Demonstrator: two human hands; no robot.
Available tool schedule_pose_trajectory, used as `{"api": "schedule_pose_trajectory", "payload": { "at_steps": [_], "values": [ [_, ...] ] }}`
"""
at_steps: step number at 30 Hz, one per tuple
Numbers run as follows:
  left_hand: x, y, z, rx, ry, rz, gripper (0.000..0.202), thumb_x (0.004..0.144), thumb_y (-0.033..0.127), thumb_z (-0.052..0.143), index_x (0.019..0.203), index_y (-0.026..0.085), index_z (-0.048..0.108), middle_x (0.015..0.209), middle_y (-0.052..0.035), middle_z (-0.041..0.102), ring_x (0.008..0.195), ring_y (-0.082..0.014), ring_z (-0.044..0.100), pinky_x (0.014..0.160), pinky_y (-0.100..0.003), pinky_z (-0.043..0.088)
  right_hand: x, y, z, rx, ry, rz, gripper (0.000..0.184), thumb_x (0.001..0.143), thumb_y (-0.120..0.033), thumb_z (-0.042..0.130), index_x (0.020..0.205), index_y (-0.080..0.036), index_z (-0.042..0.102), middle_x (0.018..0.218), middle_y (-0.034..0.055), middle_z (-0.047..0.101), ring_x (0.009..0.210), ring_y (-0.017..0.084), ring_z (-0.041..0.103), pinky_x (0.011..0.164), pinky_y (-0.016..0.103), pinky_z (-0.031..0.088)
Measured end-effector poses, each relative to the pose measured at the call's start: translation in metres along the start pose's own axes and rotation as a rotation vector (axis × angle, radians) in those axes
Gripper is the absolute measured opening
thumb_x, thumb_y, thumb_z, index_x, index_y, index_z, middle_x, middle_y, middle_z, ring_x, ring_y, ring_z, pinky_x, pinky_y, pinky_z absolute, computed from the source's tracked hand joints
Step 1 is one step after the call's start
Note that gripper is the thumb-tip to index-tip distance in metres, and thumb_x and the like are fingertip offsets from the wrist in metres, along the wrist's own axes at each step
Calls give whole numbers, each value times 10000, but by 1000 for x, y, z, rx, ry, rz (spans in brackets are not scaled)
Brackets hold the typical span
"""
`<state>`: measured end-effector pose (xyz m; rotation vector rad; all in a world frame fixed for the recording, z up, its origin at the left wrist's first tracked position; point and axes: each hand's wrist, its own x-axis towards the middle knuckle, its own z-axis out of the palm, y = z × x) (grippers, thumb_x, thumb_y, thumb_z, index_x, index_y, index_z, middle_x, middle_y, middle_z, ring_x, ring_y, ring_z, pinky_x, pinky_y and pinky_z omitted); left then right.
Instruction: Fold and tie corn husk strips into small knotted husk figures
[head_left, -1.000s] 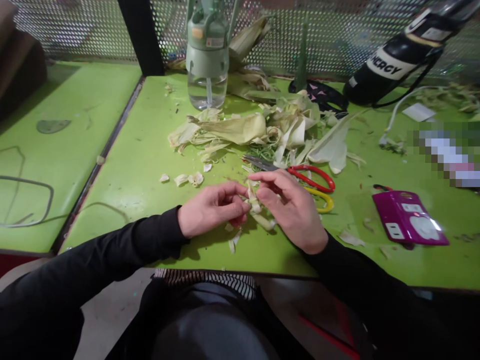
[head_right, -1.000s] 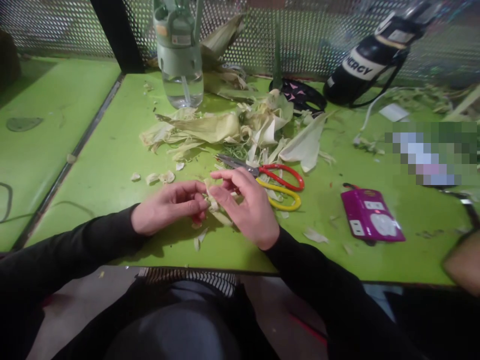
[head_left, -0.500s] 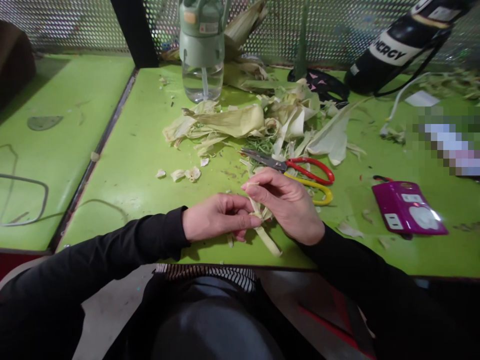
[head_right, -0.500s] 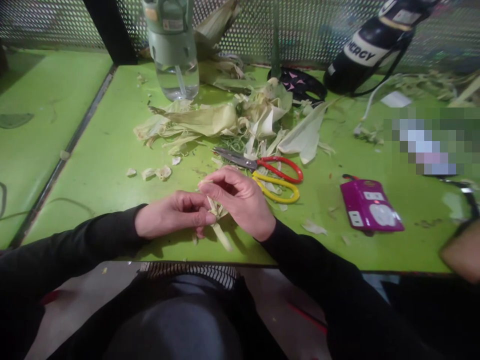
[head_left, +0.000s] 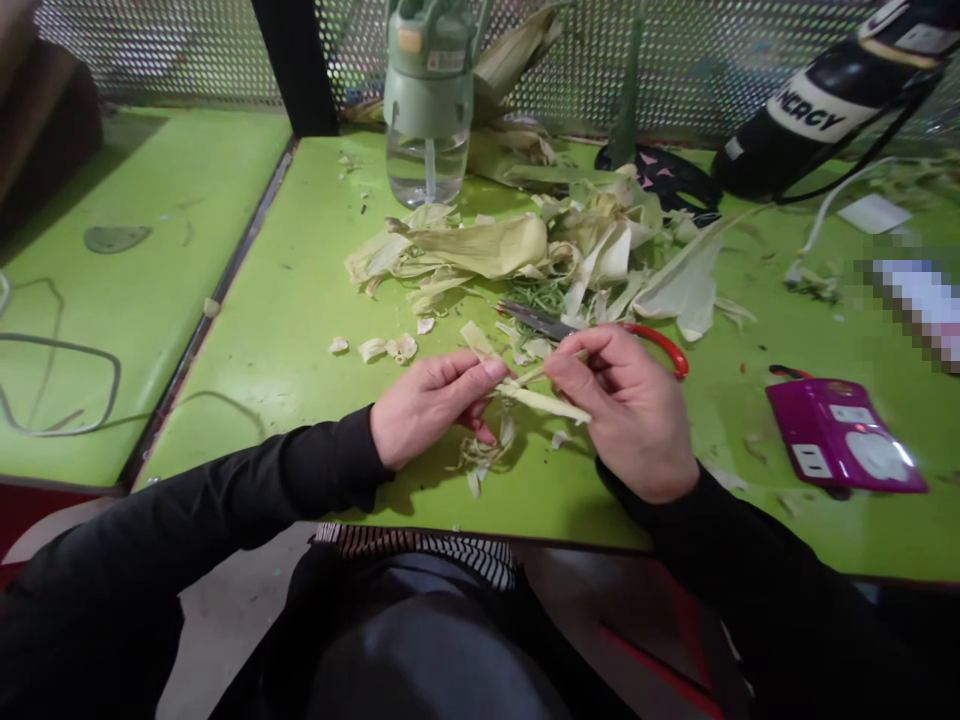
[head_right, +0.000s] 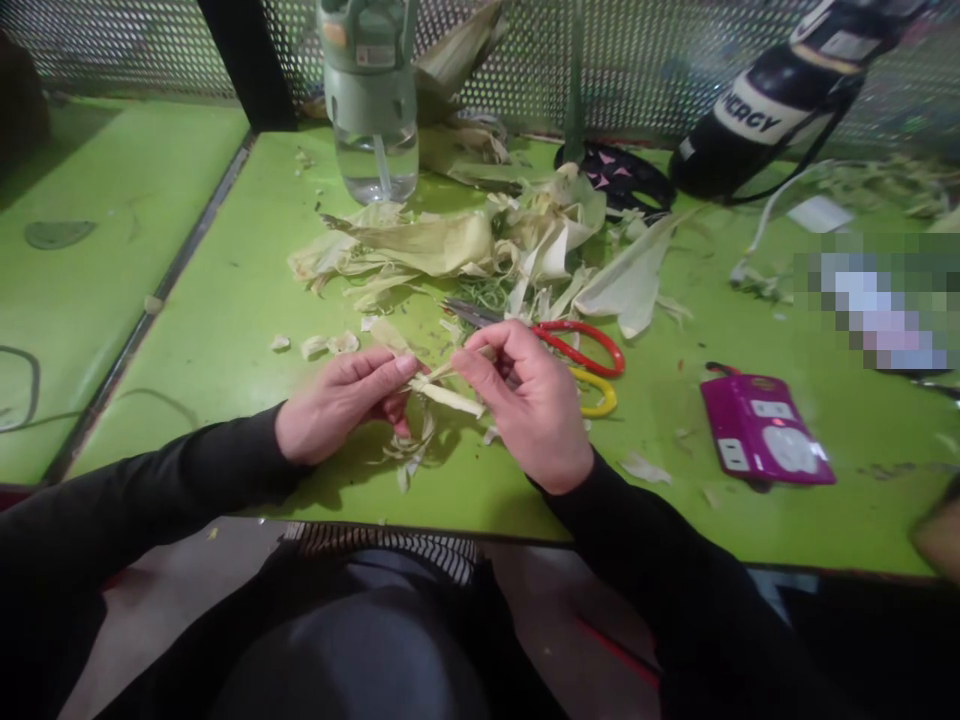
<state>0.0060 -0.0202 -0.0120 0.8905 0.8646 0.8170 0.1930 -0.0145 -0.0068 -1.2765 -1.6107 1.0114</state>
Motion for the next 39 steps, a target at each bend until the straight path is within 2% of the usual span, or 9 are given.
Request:
{"api": "schedule_pose_trajectory", "payload": {
  "at_steps": [4,7,11,14,17,21,25,34,39],
  "values": [
    [4,-2,-4,24,62,33,300,998,207,520,706,140,503,566,73,477,468,-28,501,539,-150,517,2,-1,-5,108,-181,141,505,832,-710,612,894,-212,554,705,-16,599,529,99,515,473,242,404],
    [7,-4,-8,21,48,63,217,978,251,567,797,133,547,643,47,549,551,-44,567,586,-167,536,3,-1,-7,-66,-298,158,440,834,-629,667,783,-198,597,587,-33,546,480,98,474,438,241,363],
    [7,-7,-11,51,-96,116,140,881,233,690,919,126,608,767,22,604,669,-65,608,648,-190,554,4,-1,-5,-296,-266,-105,236,916,-397,632,803,-192,660,689,1,634,587,122,565,525,246,411],
    [6,-8,-15,109,-136,93,200,870,200,684,1044,124,620,777,18,631,672,-72,613,663,-204,551,6,-1,-6,-415,-287,-337,246,957,-276,572,733,-193,628,737,17,651,718,138,616,647,248,445],
    [5,-4,-18,112,-116,87,300,889,169,657,1171,124,562,754,16,655,682,-85,628,662,-209,544,6,-2,-8,-441,-336,-368,266,1002,-255,501,769,-202,617,669,-12,604,629,113,567,595,230,415],
    [4,1,-17,55,-93,-12,151,917,202,638,980,125,524,753,-18,684,653,-92,655,633,-218,540,2,-1,-7,-482,-277,-353,228,1012,-266,486,835,-206,616,677,-18,615,585,108,552,571,233,397],
    [1,3,-13,84,-149,-80,181,937,274,610,865,121,547,682,-12,651,584,-82,615,597,-217,515,-2,2,-3,-535,-239,-315,199,1011,-309,480,887,-210,598,665,-16,613,550,118,542,552,251,369],
    [-4,3,-13,292,-55,110,301,909,416,624,772,164,533,545,70,411,495,-63,374,485,-206,333,0,-2,-11,-486,-439,-193,212,1010,-351,429,1058,-215,584,588,-50,525,485,121,464,518,254,320],
    [-1,6,-12,349,-85,190,217,923,289,581,750,174,519,575,65,413,517,-70,373,507,-208,354,0,-1,-9,-468,-378,-189,158,990,-339,483,992,-227,594,557,-60,501,472,116,445,512,261,309]
  ]
}}
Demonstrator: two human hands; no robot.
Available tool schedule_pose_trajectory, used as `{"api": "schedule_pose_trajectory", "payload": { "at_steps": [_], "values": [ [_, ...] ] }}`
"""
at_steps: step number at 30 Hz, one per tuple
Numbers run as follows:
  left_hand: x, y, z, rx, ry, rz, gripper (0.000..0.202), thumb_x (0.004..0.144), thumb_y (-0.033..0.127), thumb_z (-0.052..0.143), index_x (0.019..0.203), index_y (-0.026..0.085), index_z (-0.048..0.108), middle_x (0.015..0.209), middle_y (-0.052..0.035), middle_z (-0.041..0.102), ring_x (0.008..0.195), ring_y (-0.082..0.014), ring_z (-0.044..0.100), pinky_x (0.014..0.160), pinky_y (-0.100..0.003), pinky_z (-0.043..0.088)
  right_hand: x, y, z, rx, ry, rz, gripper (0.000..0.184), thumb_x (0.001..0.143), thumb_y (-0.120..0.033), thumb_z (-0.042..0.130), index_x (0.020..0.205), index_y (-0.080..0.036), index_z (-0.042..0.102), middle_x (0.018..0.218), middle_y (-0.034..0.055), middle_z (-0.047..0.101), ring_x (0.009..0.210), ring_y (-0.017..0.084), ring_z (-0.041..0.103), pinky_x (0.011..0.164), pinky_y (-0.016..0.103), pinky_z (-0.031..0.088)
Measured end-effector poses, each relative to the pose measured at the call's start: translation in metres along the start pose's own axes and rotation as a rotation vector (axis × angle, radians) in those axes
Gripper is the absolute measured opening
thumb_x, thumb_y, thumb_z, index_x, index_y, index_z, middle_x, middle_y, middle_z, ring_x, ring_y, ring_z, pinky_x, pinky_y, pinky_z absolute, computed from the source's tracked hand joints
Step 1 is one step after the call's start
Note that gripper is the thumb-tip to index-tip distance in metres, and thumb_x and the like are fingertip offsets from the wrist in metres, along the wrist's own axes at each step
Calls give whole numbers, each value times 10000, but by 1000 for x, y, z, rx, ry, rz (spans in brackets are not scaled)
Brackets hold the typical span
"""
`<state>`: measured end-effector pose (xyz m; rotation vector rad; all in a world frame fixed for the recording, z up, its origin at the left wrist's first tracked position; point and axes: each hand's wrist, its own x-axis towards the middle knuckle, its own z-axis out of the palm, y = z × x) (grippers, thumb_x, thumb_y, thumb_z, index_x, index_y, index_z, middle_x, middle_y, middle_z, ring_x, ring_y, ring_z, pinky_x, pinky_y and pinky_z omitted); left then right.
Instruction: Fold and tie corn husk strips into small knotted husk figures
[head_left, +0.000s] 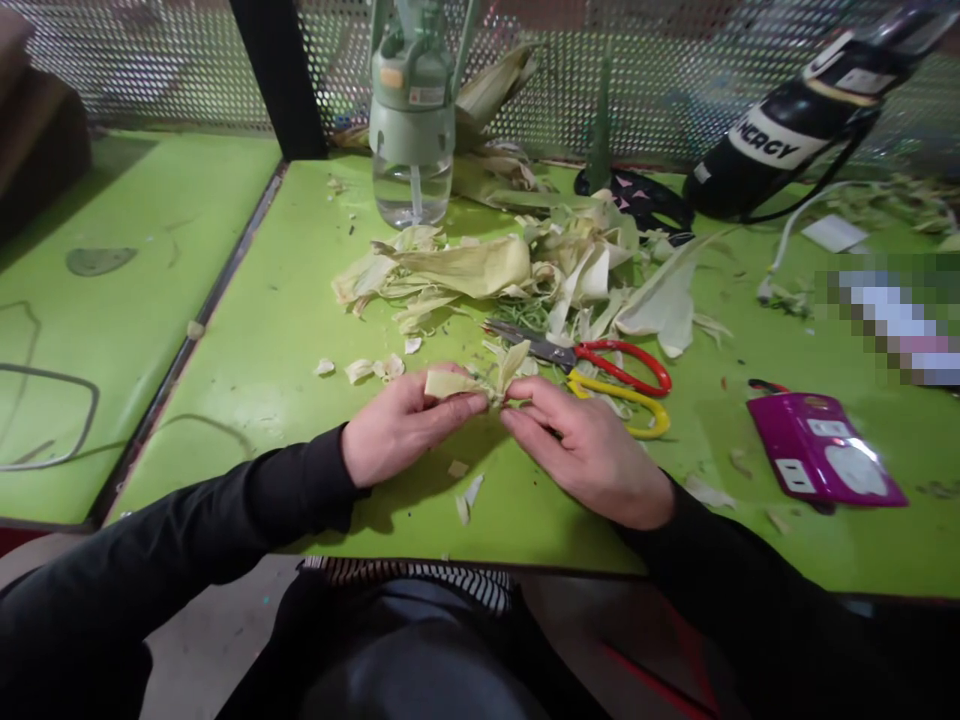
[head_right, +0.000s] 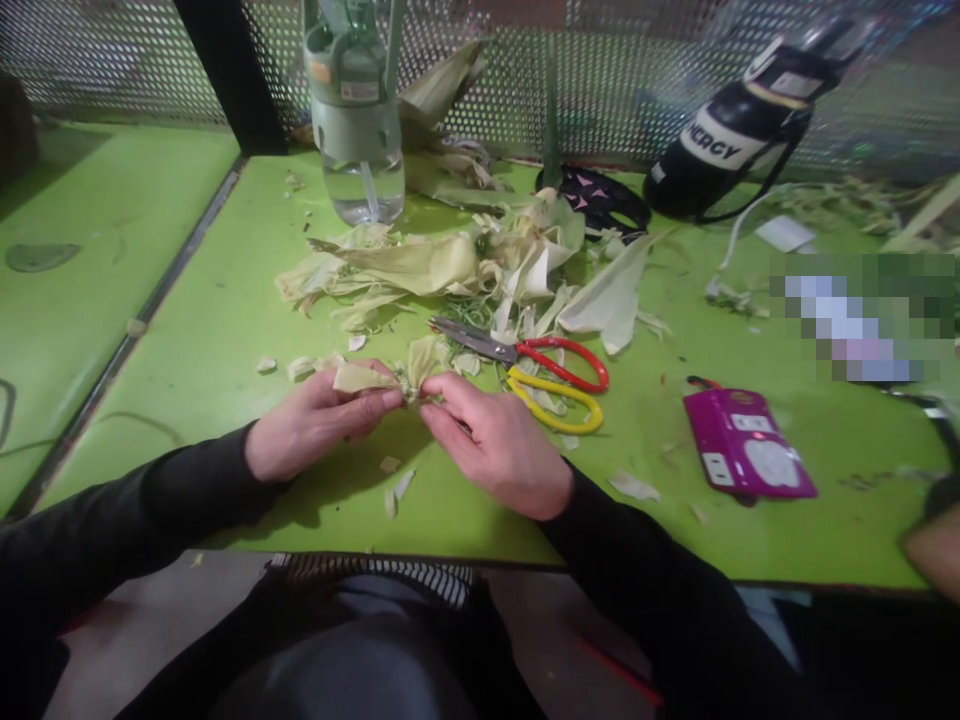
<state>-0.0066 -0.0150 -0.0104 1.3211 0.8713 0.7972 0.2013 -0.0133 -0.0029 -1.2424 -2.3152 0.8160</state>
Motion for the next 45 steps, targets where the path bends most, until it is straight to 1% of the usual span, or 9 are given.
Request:
{"api": "schedule_pose_trajectory", "payload": {
  "at_steps": [5,12,18,24,29,31,34,39,45],
  "values": [
    [2,-5,1,116,-9,32,168,929,245,529,796,156,578,716,12,587,695,-100,542,719,-229,463,3,-1,6,-44,51,-88,256,989,-328,497,759,-219,521,681,-4,564,603,126,508,573,263,346],
    [-7,-11,5,469,99,89,168,909,272,556,995,143,622,580,65,501,501,-81,413,531,-222,333,2,-5,14,29,106,-22,327,991,-313,478,684,-228,405,613,-38,459,551,115,426,564,274,309],
    [-7,-6,0,578,68,164,170,908,228,547,1040,160,629,669,36,563,560,-94,473,602,-226,387,1,-2,15,94,69,72,299,988,-370,481,729,-222,495,634,-28,486,585,131,468,577,278,344],
    [-1,-2,-7,636,105,212,302,926,386,608,1099,139,638,673,21,587,600,-111,506,602,-221,386,4,0,13,115,74,82,250,976,-328,478,752,-222,509,698,5,594,636,150,526,615,291,378],
    [0,3,-13,628,22,262,336,922,365,618,1186,168,681,984,-77,722,850,-169,629,793,-271,497,3,-3,10,106,30,20,295,965,-290,459,678,-228,424,615,-25,498,562,126,448,569,283,329],
    [1,5,-16,648,-14,265,310,920,356,615,1153,171,705,1006,-87,732,878,-183,641,819,-289,502,3,-3,10,102,25,27,302,970,-307,463,680,-224,437,604,-33,479,549,119,436,561,279,319],
    [1,4,-14,561,-76,168,291,939,343,581,1130,164,708,879,-53,730,769,-152,640,748,-265,500,2,-3,11,84,5,7,294,980,-313,456,703,-219,485,593,-35,482,540,117,438,560,275,324],
    [3,-3,-6,226,-31,10,205,922,270,582,1013,109,672,747,-24,670,666,-116,600,668,-245,509,1,-7,11,10,1,-65,271,985,-301,467,749,-214,568,653,-1,605,579,128,525,576,274,365],
    [4,5,-4,-143,-107,-218,266,944,289,593,750,109,615,651,-17,629,561,-84,583,589,-225,522,5,-5,3,169,168,108,300,928,-496,605,994,-208,661,817,31,709,670,154,622,600,268,462]
  ]
}}
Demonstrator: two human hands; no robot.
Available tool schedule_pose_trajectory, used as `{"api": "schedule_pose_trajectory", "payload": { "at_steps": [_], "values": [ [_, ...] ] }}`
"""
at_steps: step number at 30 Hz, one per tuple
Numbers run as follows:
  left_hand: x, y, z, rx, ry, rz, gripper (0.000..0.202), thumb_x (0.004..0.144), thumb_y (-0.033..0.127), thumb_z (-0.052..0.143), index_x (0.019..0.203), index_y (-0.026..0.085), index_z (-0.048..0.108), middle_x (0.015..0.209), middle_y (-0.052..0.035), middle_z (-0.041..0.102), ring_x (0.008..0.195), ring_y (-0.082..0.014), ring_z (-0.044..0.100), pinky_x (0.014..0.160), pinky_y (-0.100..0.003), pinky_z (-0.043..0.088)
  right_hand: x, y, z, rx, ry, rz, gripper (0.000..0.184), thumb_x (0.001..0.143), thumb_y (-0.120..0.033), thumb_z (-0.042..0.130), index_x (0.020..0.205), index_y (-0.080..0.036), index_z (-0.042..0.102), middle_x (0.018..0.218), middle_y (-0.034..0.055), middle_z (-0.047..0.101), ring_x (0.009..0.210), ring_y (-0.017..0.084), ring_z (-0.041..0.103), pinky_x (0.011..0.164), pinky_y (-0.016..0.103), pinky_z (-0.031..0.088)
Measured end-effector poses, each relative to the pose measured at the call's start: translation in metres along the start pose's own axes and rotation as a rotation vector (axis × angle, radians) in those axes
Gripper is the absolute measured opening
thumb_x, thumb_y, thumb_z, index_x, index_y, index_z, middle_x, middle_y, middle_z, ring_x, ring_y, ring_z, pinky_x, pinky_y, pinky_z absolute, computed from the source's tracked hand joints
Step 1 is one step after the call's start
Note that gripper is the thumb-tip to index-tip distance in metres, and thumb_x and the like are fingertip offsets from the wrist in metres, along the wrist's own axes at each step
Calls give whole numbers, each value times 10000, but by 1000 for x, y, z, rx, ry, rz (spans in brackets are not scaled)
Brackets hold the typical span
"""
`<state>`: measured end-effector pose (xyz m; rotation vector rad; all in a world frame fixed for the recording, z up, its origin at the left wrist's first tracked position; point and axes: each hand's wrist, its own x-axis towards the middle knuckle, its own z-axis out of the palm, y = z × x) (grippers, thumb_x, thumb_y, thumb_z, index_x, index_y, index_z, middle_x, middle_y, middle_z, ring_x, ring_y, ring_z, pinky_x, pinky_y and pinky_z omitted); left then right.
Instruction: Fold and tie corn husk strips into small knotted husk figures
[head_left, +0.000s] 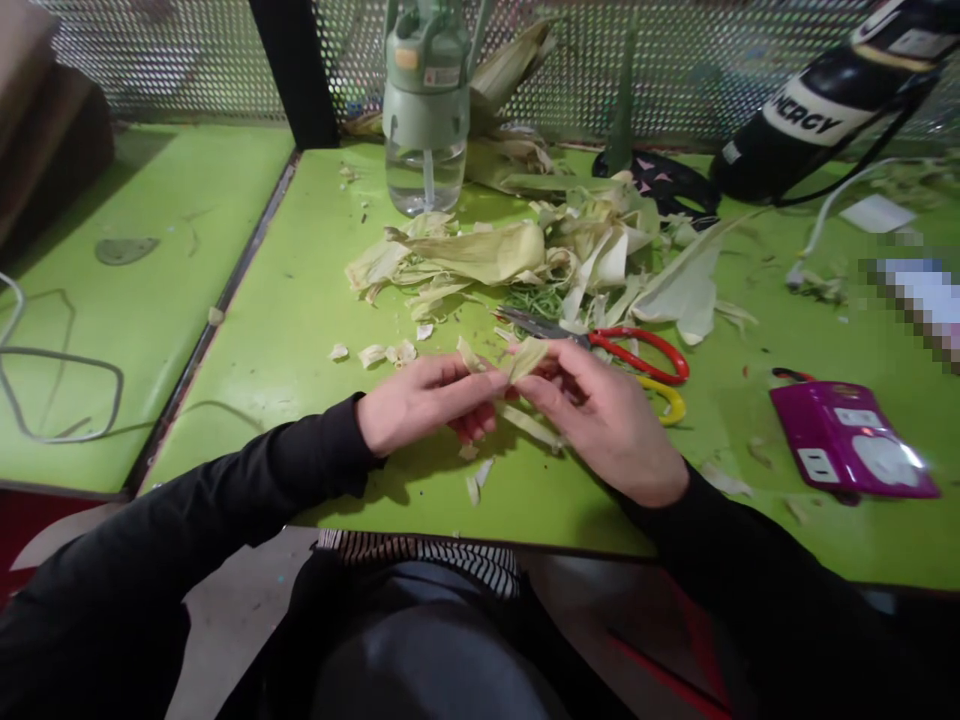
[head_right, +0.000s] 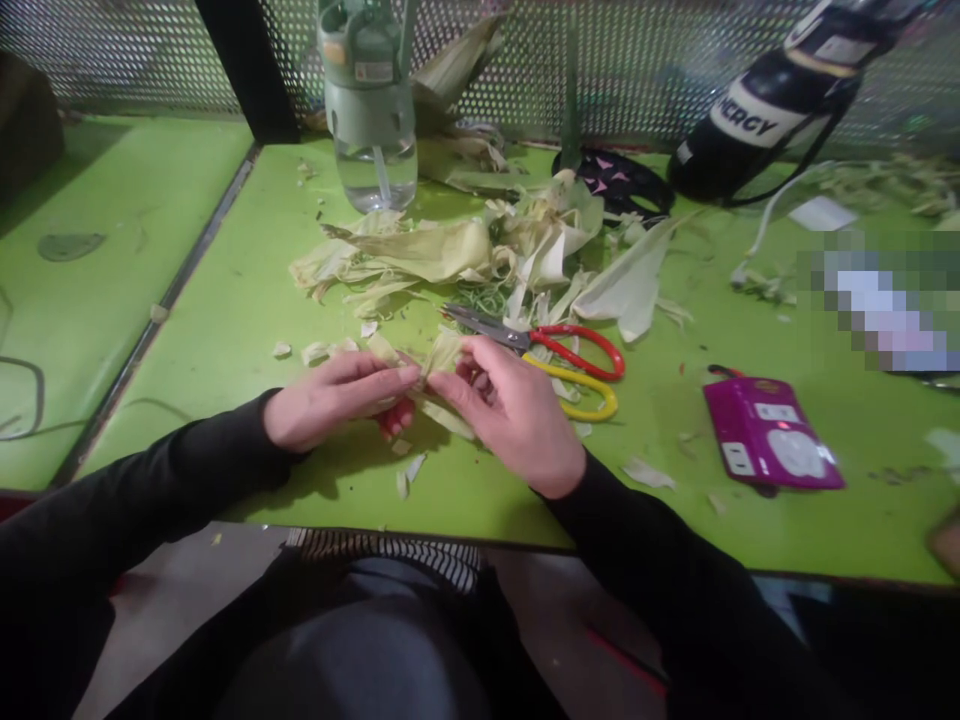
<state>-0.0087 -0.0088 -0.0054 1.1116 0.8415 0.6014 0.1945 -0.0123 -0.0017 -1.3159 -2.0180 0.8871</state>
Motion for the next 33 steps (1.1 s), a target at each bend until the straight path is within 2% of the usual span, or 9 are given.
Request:
{"api": "schedule_pose_trajectory", "payload": {
  "at_steps": [3,7,12,17,20,23,27,30,33],
  "values": [
    [1,0,3,-69,-53,-86,236,912,265,655,749,96,640,611,-5,624,526,-67,565,547,-195,498,1,1,3,177,-35,13,282,942,-487,595,933,-226,702,812,17,718,755,161,657,662,264,503],
    [1,-4,8,-127,-67,-139,90,863,153,696,806,90,667,575,12,630,519,-65,578,536,-176,484,-2,2,10,266,29,96,322,925,-510,616,825,-219,709,644,-16,623,556,106,538,524,238,438],
    [-2,-6,12,-196,-52,-145,112,911,131,613,819,95,666,584,1,645,496,-67,583,534,-182,482,-1,3,8,360,80,180,380,871,-586,654,843,-210,698,664,-14,607,524,92,498,460,223,411],
    [0,-3,10,-287,-21,-110,304,923,141,504,667,84,657,620,-46,656,543,-82,602,593,-208,520,-1,1,0,188,-67,115,514,902,-691,517,791,-201,621,600,-12,569,522,113,494,485,255,388],
    [1,-3,5,-307,-2,-65,212,854,80,513,686,95,641,620,-35,651,550,-82,598,595,-205,525,-2,1,0,25,-134,65,459,916,-609,564,714,-199,597,546,-35,515,481,95,418,470,254,320],
    [1,-5,3,-211,26,-42,49,807,126,642,793,118,595,611,-3,640,529,-88,596,565,-210,513,-2,1,0,-31,-193,-1,415,968,-466,536,653,-198,564,543,-34,532,494,90,453,505,242,345],
    [-4,-6,4,-11,4,24,245,743,243,748,847,158,543,522,81,516,445,-56,453,446,-170,369,-4,0,-3,35,-316,-106,353,984,-317,475,655,-203,533,546,-43,519,494,81,466,508,221,353],
    [-10,-3,6,153,-2,59,166,779,264,681,791,149,562,552,69,493,489,-54,417,463,-172,350,-7,1,-7,51,-341,-200,351,964,-258,484,618,-207,458,512,-65,399,452,66,369,469,218,301],
    [-15,3,7,279,5,108,113,796,243,640,808,133,617,675,19,590,588,-74,499,554,-188,431,-7,6,-12,71,-355,-314,328,949,-231,511,627,-205,455,516,-68,384,449,61,354,458,222,273]
  ]
}}
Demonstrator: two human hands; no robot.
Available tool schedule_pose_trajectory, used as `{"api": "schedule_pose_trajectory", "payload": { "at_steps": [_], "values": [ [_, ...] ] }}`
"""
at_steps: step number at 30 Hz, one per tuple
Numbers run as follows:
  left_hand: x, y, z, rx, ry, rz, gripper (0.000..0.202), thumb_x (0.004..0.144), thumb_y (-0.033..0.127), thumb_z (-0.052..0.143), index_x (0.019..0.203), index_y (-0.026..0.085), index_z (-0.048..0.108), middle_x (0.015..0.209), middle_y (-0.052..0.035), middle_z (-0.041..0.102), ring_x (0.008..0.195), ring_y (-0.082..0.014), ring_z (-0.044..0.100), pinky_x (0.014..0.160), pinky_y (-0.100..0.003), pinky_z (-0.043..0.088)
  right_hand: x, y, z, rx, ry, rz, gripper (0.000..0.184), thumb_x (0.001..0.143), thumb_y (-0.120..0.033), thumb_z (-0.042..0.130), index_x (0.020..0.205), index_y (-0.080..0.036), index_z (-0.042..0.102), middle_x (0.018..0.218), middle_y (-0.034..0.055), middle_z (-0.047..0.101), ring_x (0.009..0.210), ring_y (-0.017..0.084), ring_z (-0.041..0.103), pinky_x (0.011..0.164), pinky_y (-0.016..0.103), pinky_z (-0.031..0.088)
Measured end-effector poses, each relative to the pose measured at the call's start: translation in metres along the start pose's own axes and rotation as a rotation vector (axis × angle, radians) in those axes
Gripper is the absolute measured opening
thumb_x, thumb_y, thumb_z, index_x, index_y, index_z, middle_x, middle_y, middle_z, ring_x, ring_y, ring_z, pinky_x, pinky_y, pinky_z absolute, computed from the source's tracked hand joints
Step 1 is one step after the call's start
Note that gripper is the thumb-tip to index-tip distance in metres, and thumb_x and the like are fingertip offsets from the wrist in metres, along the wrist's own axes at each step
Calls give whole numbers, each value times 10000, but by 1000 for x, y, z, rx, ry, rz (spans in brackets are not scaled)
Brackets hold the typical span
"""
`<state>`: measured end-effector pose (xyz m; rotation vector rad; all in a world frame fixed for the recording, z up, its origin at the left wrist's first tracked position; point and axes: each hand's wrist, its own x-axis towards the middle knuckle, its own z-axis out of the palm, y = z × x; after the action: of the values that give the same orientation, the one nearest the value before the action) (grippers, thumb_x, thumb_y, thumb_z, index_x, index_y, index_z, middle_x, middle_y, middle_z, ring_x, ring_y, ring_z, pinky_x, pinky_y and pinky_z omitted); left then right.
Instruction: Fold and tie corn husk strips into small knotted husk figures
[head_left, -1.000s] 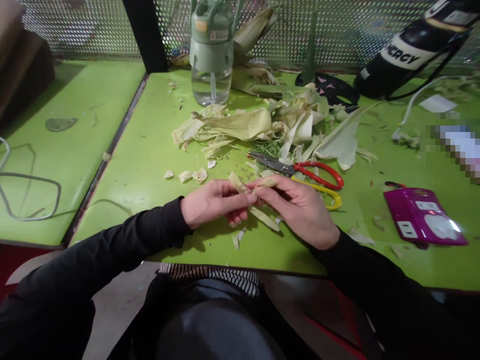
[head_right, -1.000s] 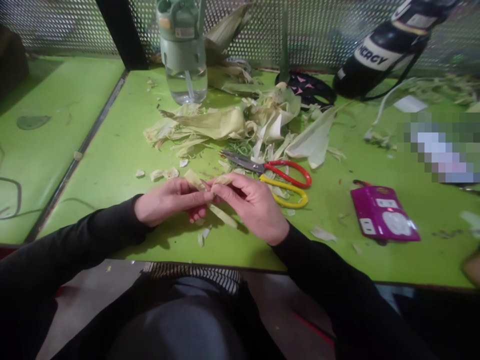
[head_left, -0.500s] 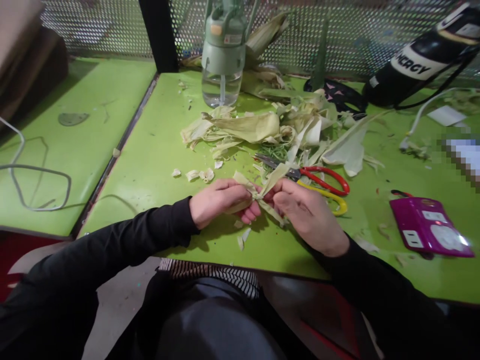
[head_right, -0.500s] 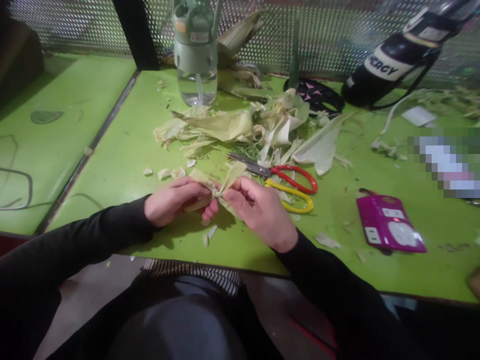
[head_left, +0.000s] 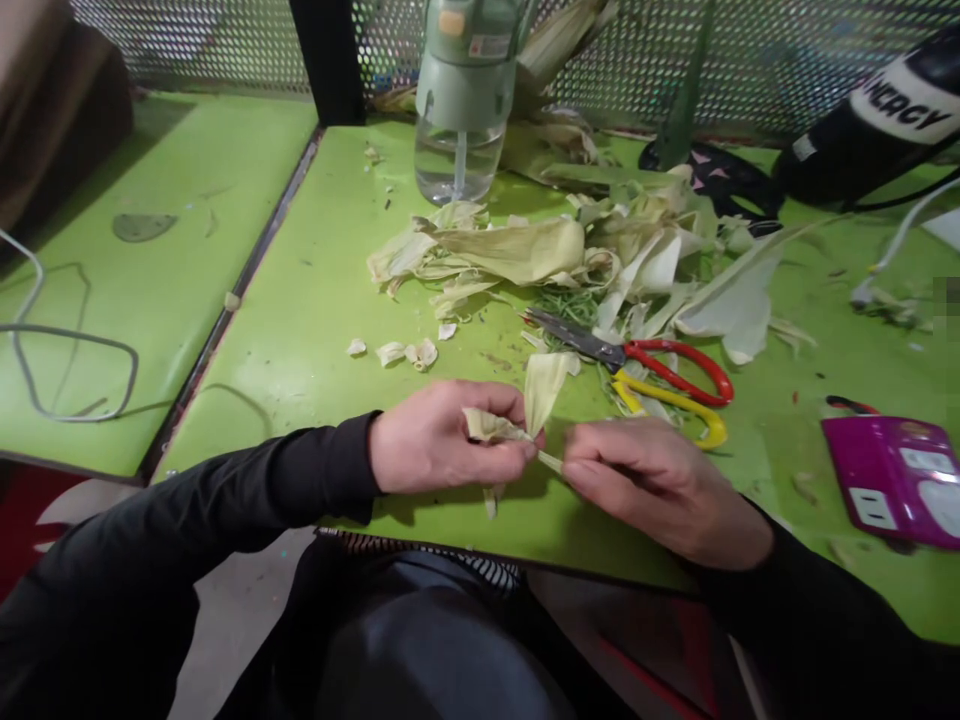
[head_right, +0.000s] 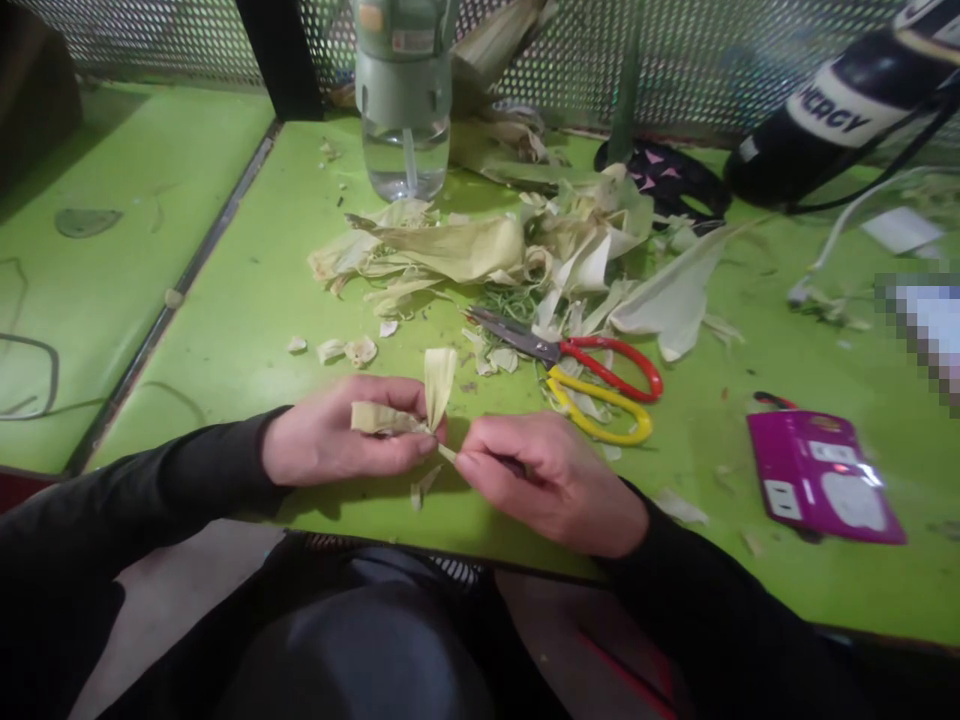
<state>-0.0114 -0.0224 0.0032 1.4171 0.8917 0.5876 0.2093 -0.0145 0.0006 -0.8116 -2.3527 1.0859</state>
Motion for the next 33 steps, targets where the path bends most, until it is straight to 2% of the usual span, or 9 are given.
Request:
{"api": "schedule_pose_trajectory", "payload": {
  "at_steps": [4,7,10,12,16,19,23,27,33],
  "values": [
    [-1,3,-7,101,-20,49,100,818,224,633,850,133,661,775,-11,654,697,-105,580,634,-198,470,0,6,-7,60,-55,-102,302,946,-209,529,649,-205,478,532,-66,439,459,53,396,454,204,284],
    [2,0,-13,101,-26,66,121,851,247,624,877,131,649,796,-18,660,702,-108,586,660,-211,485,4,9,-9,55,-85,-24,304,964,-244,536,663,-206,518,537,-61,501,457,56,438,460,198,318],
    [7,-6,-16,33,-31,34,174,922,310,564,897,140,594,728,1,613,608,-91,543,605,-213,473,8,6,-6,-30,2,171,217,965,-360,568,821,-205,616,654,-27,627,530,88,540,514,218,386],
    [10,-10,-14,-30,-52,44,209,966,338,507,883,151,550,719,1,599,583,-84,530,593,-215,475,10,3,-1,-68,101,243,280,972,-465,538,927,-202,623,737,-3,664,591,116,578,556,240,417],
    [12,-18,-2,-110,-6,90,171,976,338,520,1013,187,447,697,27,618,517,-76,530,523,-197,452,12,-1,11,-170,231,296,391,1002,-542,439,800,-221,531,595,-33,563,523,120,507,530,262,353],
    [14,-22,5,-77,86,97,168,969,297,550,975,203,412,688,38,638,479,-59,525,482,-174,420,14,-2,18,-188,284,297,396,1008,-514,447,731,-233,436,573,-34,560,523,123,524,540,269,343],
    [19,-23,9,-80,158,49,141,990,258,515,901,192,428,643,46,604,465,-52,518,477,-170,438,14,-1,26,-150,378,254,304,1018,-385,453,754,-235,442,580,-43,544,508,112,495,555,269,363],
    [21,-23,9,-190,114,37,219,987,335,544,869,178,447,626,53,569,482,-50,540,498,-174,476,13,-2,30,-110,455,238,265,1013,-341,452,771,-233,455,576,-55,502,489,101,446,531,268,351],
    [19,-25,9,-338,84,44,421,765,317,819,975,180,481,598,83,600,471,-61,559,463,-168,468,14,1,30,-50,512,219,168,935,-311,584,807,-228,514,679,-38,500,582,111,465,562,271,372]
  ]
}}
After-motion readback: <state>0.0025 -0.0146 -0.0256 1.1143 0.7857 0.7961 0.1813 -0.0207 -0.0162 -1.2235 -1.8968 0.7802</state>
